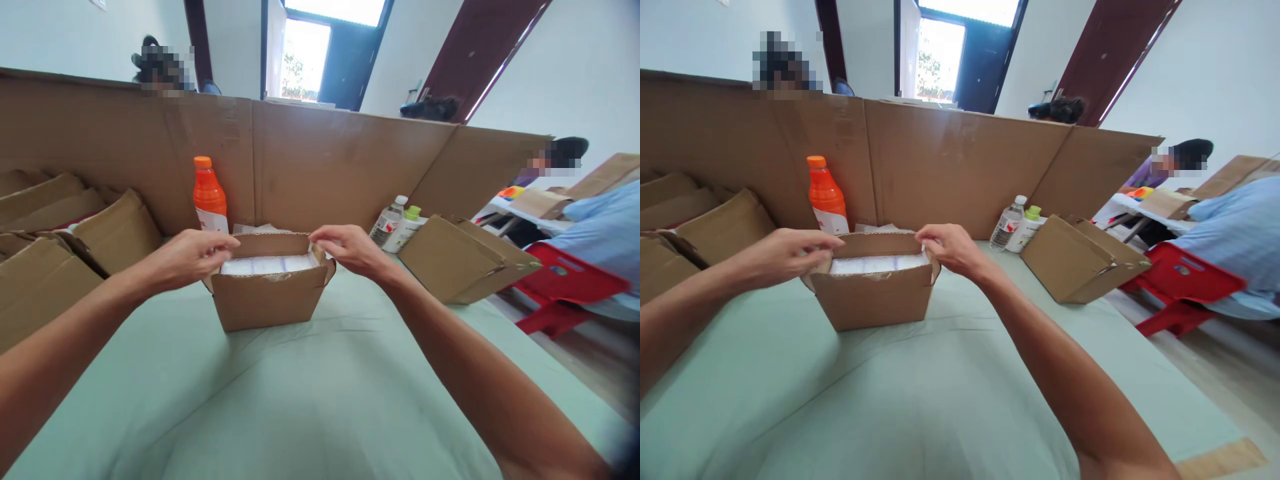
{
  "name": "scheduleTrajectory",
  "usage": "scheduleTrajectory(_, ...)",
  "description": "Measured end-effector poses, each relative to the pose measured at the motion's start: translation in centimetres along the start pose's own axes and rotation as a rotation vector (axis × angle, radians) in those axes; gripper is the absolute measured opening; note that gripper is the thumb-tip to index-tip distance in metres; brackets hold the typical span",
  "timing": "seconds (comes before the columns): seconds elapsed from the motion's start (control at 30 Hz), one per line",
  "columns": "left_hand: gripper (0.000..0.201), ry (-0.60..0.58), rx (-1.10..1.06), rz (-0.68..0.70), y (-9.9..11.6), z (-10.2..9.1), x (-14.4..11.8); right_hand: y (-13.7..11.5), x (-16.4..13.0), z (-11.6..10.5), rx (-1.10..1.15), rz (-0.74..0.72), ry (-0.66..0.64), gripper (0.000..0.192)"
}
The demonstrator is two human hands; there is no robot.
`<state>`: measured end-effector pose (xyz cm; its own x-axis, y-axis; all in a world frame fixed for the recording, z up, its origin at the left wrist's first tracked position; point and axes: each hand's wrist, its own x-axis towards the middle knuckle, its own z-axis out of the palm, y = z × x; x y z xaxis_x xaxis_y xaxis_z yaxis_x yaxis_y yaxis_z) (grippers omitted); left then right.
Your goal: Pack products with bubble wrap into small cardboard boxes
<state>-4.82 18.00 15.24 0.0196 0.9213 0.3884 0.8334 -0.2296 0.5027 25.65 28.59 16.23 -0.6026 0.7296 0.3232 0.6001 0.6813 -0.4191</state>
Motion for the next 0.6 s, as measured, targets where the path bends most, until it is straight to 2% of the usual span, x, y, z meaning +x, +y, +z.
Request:
scheduleTrajectory(0.07,0.036,0.190,-0.014,0.004,-0.5,-0.6,-3.8,1.6,-3.9,-0.1,0.066,0.078,0.174,0.026)
scheduleTrajectory(0.1,0.036,0.319,-0.035,-0.072,-0.8,-0.4,-5.7,2.5,-5.7,0.4,0.101,0.124,0.195,0.026)
scheduleTrajectory(0.13,0.038,0.373,-0.076,-0.175,-1.3,0.2,-7.4,3.3,-7.2,1.3,0.142,0.166,0.183,0.027)
scheduleTrajectory(0.2,0.056,0.284,-0.233,-0.376,-2.2,2.3,-9.7,4.5,-9.0,4.0,0.238,0.215,0.091,0.042)
scheduleTrajectory(0.23,0.065,0.242,-0.321,-0.424,-2.6,3.8,-10.2,4.7,-9.2,5.5,0.284,0.226,0.039,0.051)
scheduleTrajectory(0.3,0.070,0.161,-0.458,-0.452,-3.2,6.6,-10.0,4.3,-8.5,8.4,0.329,0.257,-0.019,0.060)
scheduleTrajectory(0.37,0.062,0.152,-0.523,-0.459,-3.2,8.9,-8.8,3.2,-7.1,10.1,0.306,0.307,-0.016,0.057)
scheduleTrajectory(0.43,0.058,0.186,-0.543,-0.468,-2.3,10.2,-7.4,2.2,-6.6,10.5,0.251,0.346,0.024,0.050)
scheduleTrajectory(0.5,0.058,0.200,-0.558,-0.463,-0.8,11.1,-6.8,1.6,-7.9,9.7,0.211,0.379,0.066,0.042)
scheduleTrajectory(0.6,0.059,0.083,-0.628,-0.400,1.8,12.0,-8.2,1.8,-14.2,8.0,0.136,0.470,0.126,0.028)
